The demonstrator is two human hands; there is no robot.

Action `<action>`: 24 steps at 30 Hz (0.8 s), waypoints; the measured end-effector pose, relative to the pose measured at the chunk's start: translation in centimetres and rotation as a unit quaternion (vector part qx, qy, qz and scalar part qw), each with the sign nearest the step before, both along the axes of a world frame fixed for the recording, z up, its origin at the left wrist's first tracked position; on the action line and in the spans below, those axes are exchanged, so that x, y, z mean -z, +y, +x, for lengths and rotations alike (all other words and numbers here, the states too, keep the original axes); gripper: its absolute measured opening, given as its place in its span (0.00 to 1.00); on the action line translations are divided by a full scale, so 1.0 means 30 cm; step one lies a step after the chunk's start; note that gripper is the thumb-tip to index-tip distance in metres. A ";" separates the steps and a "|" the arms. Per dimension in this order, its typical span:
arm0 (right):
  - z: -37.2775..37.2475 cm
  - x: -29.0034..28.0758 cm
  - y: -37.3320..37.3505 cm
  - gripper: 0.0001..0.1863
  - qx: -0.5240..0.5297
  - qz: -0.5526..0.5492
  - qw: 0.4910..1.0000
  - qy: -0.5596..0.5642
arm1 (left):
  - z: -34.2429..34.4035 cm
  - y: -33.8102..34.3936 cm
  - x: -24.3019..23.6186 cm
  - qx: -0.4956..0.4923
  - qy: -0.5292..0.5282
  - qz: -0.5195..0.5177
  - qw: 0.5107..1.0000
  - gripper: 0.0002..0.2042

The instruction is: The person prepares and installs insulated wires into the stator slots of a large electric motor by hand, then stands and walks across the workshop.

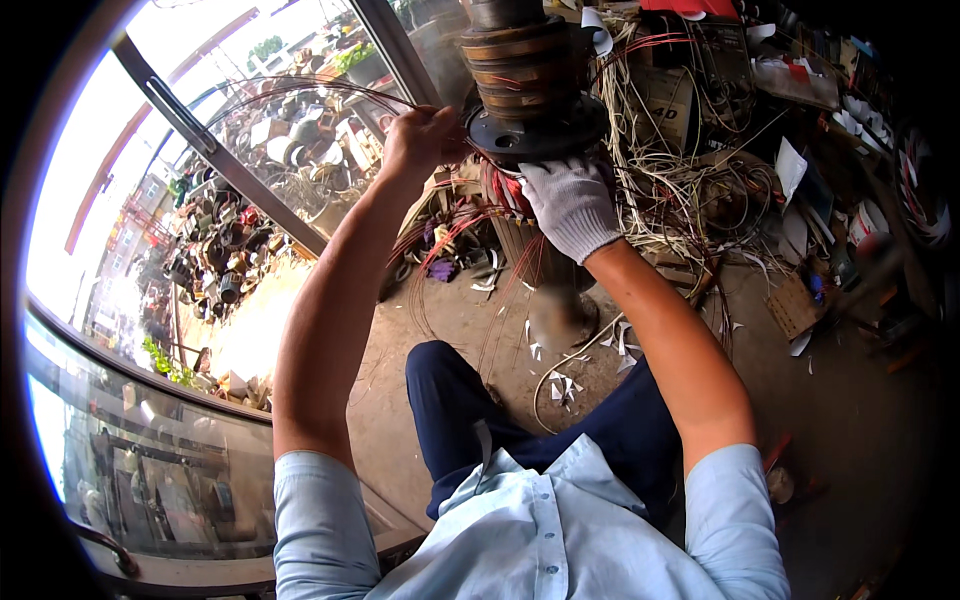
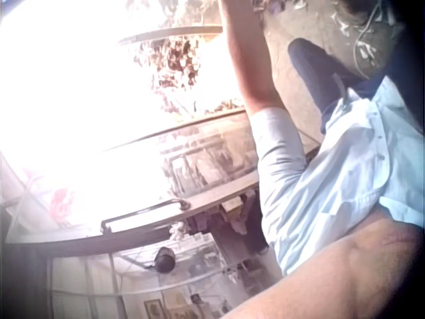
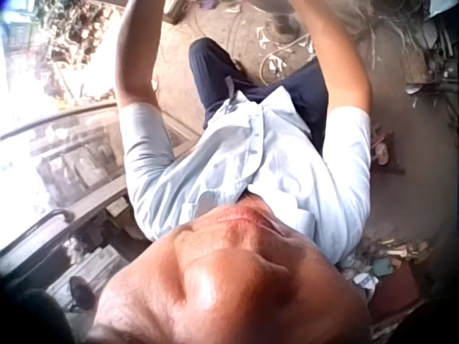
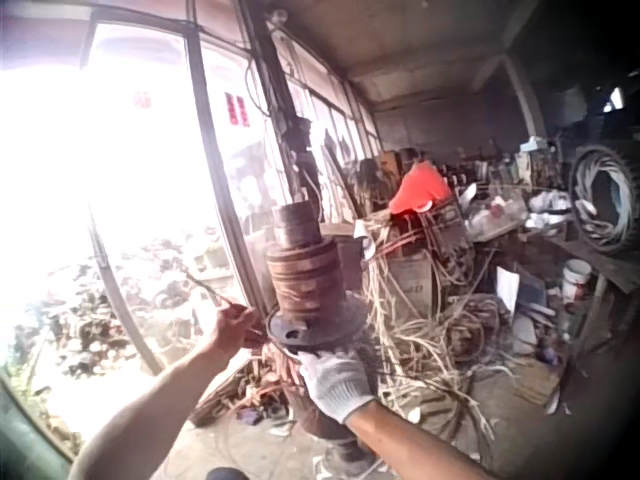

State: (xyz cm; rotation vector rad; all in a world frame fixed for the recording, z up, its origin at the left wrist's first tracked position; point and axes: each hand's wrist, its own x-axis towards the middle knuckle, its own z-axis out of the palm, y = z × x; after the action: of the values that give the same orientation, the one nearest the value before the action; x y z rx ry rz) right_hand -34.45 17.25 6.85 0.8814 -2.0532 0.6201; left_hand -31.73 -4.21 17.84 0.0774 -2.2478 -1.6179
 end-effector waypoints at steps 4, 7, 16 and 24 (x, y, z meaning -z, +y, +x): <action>-0.055 0.003 -0.076 0.08 -0.025 0.001 0.999 -0.035 | 0.006 0.032 -0.020 -0.009 -0.006 -0.012 1.000 0.16; -0.075 0.020 -0.124 0.07 -0.037 -0.056 0.998 0.004 | 0.012 0.020 -0.015 -0.002 -0.012 -0.008 1.000 0.15; -0.111 0.060 -0.132 0.06 0.018 -0.029 0.997 0.065 | 0.207 0.093 -0.045 -0.028 -0.063 -0.564 0.823 0.18; -0.072 0.038 -0.152 0.05 0.030 -0.028 0.998 0.049 | 0.084 0.021 -0.080 -0.048 0.179 -0.865 0.467 0.16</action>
State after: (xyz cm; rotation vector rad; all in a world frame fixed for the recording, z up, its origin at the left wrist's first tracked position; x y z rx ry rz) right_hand -36.60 12.69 5.70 0.7986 -1.9590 0.5868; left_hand -29.23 -3.57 20.25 -0.5654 -2.2372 1.1400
